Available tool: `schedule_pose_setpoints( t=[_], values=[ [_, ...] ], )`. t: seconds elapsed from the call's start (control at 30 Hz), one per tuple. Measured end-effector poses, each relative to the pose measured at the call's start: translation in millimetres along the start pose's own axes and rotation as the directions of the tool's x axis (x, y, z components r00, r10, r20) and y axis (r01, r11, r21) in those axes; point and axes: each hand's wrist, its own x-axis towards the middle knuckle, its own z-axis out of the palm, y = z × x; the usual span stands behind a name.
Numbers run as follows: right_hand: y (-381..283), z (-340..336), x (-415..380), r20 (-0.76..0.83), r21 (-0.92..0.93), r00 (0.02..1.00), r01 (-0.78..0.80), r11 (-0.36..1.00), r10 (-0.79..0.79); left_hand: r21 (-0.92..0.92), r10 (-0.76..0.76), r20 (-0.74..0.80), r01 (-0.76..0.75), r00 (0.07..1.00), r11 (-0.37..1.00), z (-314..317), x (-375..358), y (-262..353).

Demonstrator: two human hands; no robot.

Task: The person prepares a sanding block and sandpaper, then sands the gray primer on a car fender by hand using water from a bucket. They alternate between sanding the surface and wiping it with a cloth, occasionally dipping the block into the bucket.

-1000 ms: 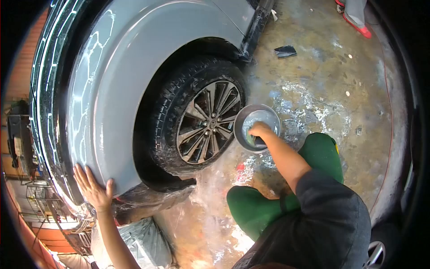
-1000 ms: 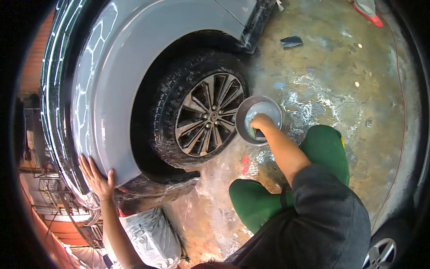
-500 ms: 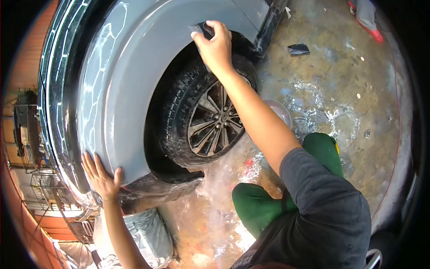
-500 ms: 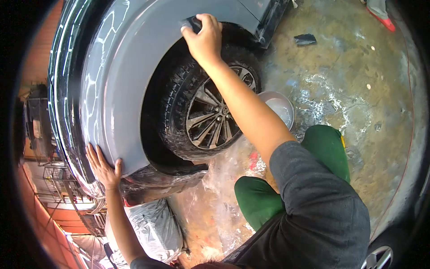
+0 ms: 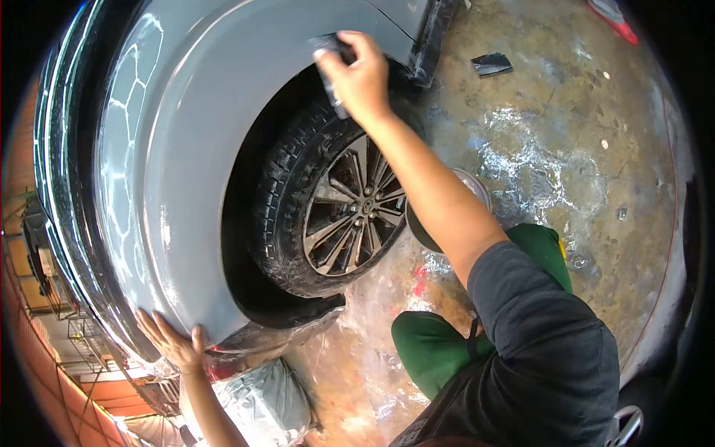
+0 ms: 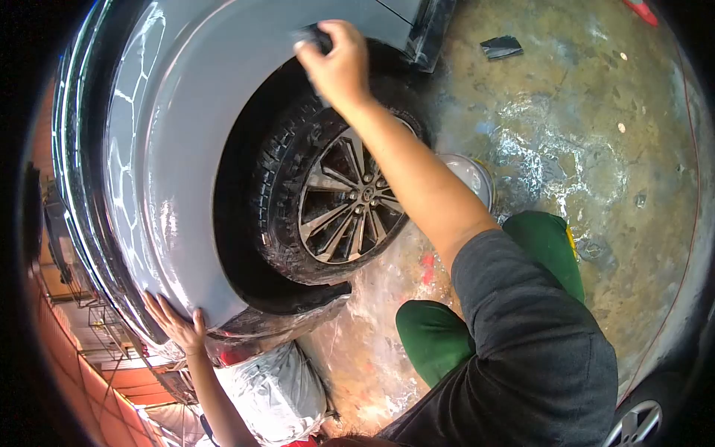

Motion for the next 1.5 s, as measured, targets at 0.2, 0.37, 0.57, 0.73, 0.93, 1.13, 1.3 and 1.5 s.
schedule_pose_setpoints(
  t=[0.2,0.37,0.57,0.73,0.93,1.13,1.3,1.5],
  values=[
    [59,-38,29,-0.037,0.110,0.882,-0.464,0.879,0.470,-0.001,0.005,0.000,-0.005,1.000,1.000,-5,1,0],
    [-81,12,-30,0.174,-0.039,0.947,0.279,0.959,-0.269,-0.018,-0.009,-0.003,0.009,1.000,1.000,-3,0,2],
    [63,-42,20,0.038,0.074,0.884,-0.468,0.881,0.466,0.001,-0.003,-0.010,0.003,1.000,1.000,-1,-1,1],
    [129,-70,38,-0.109,0.072,0.777,-0.616,0.784,0.620,0.006,0.000,-0.001,0.000,1.000,1.000,-3,-1,2],
    [71,-32,11,0.014,-0.032,0.984,-0.177,0.984,0.178,-0.003,0.001,0.002,-0.001,1.000,1.000,-4,2,3],
    [56,-23,20,0.036,0.258,0.894,-0.439,0.861,0.446,-0.005,-0.004,-0.006,0.004,1.000,1.000,-1,-1,1],
    [-128,25,-71,0.356,0.074,0.887,0.285,0.956,-0.293,-0.011,-0.005,-0.004,0.005,1.000,1.000,-2,0,2],
    [-70,3,-29,0.113,-0.180,0.975,0.210,0.961,-0.191,-0.016,0.010,-0.004,-0.010,1.000,1.000,-4,1,3]
  ],
)
